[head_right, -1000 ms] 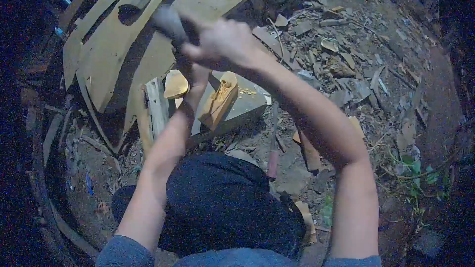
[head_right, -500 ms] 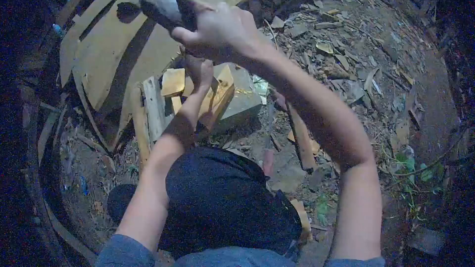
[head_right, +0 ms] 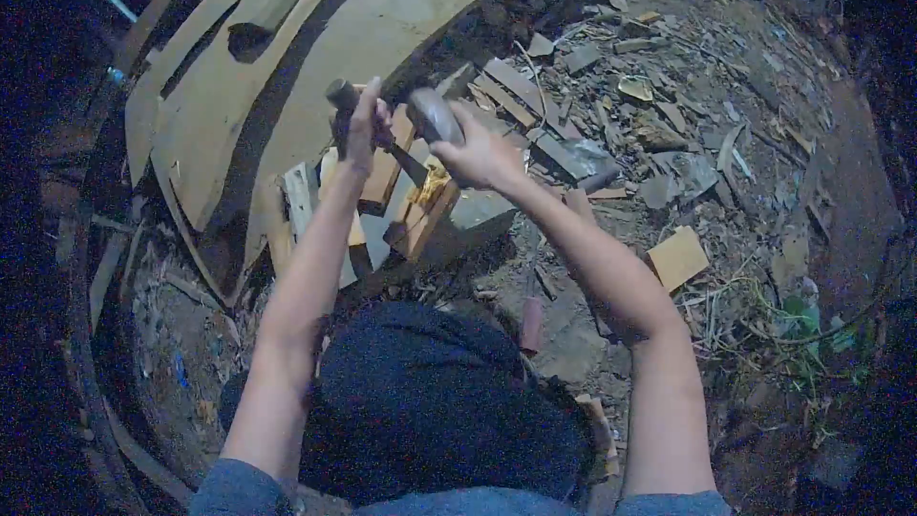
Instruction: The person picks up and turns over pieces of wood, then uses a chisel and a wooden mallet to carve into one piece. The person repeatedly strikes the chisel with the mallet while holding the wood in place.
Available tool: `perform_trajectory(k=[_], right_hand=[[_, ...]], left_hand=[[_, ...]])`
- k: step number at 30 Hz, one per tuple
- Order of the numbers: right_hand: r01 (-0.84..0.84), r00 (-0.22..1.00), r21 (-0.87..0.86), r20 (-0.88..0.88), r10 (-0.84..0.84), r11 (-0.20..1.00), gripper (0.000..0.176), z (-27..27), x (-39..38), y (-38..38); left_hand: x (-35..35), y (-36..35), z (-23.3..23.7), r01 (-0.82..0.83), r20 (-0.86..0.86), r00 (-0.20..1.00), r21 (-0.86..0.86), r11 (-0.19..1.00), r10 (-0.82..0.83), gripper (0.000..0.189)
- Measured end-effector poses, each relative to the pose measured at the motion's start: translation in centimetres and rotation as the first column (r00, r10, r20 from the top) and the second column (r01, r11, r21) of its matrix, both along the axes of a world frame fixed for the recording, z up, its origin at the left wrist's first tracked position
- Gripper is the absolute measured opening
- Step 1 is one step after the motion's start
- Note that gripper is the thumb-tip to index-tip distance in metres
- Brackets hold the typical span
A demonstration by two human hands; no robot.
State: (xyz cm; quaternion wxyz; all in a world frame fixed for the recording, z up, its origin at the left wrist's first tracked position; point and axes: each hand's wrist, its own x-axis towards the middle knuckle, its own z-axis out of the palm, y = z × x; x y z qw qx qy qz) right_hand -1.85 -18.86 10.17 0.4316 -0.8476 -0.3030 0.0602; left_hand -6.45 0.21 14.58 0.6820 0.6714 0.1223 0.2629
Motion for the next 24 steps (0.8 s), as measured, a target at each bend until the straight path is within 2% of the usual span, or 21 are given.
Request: perform_trajectory(k=[2,3,4,5,6,8,9,10,12,14,15,18,20,22,24], right_hand=[[-0.010,0.987,-0.186,-0.161,-0.021,0.983,0.086,-2.1,-0.3,0.2],[-0.011,0.991,-0.324,-0.127,-0.031,0.946,0.083,-3.2,-0.4,0.3],[-0.025,0.989,-0.326,-0.145,-0.024,0.945,0.083,-4.2,-0.7,0.3],[-0.026,0.994,-0.348,-0.104,-0.011,0.937,0.082,-5.1,-1.0,0.2],[-0.025,0.998,-0.369,-0.062,0.002,0.929,0.081,-5.9,-1.4,0.2],[-0.022,0.999,-0.409,-0.045,0.004,0.912,0.079,-5.6,-2.0,0.2],[0.007,0.999,-0.377,-0.037,-0.023,0.926,0.079,-6.4,-1.9,0.4],[0.041,0.998,-0.344,-0.027,-0.053,0.938,0.079,-6.9,-1.9,0.5],[0.038,0.999,-0.330,-0.009,-0.044,0.943,0.080,-6.8,-1.8,0.3],[-0.001,0.994,-0.334,-0.100,-0.034,0.942,0.081,-6.1,-1.9,0.3],[-0.027,0.987,-0.299,-0.160,-0.023,0.954,0.080,-6.0,-1.8,0.2],[-0.006,0.994,-0.237,-0.112,-0.021,0.971,0.080,-6.8,-1.7,0.2],[-0.010,0.988,-0.301,-0.150,-0.037,0.954,0.082,-6.4,-1.7,0.2],[-0.016,0.987,-0.292,-0.158,-0.031,0.956,0.082,-6.5,-1.6,0.2],[-0.022,0.982,-0.237,-0.185,-0.023,0.971,0.082,-6.8,-1.4,0.2]], left_hand=[[0.2,-0.2,0.5,0.010,-0.032,0.999,-0.068,0.998,-0.012,0.038],[0.3,0.1,0.2,0.022,0.027,0.999,-0.019,1.000,-0.022,0.039],[0.1,0.2,0.0,0.033,0.084,0.996,0.031,0.999,-0.035,0.039],[-0.3,-0.4,0.2,-0.011,0.091,0.996,-0.020,1.000,0.013,0.031],[-0.2,0.2,-0.3,-0.015,0.075,0.997,-0.023,1.000,0.016,0.031],[0.8,1.9,-1.4,-0.095,0.077,0.988,-0.356,0.930,0.130,0.025],[0.9,2.8,-2.0,-0.141,0.124,0.971,-0.392,0.909,0.204,0.024],[0.5,3.1,-1.4,-0.255,0.020,0.949,-0.532,0.807,0.314,0.028],[-0.1,6.4,-4.3,-0.265,0.019,0.934,-0.634,0.727,0.357,0.033],[-0.8,9.0,-7.7,-0.355,-0.096,0.900,-0.727,0.588,0.425,0.038],[-1.2,9.8,-9.0,-0.325,-0.046,0.907,-0.710,0.625,0.420,0.041],[-1.2,8.9,-7.9,-0.324,-0.010,0.882,-0.738,0.592,0.470,0.040],[-1.4,6.6,-3.4,-0.321,0.010,0.884,-0.716,0.620,0.468,0.041],[-1.0,6.1,-1.0,-0.155,0.131,0.953,-0.563,0.812,0.273,0.039],[-0.8,3.3,2.0,-0.177,0.122,0.961,-0.414,0.893,0.247,0.036]])
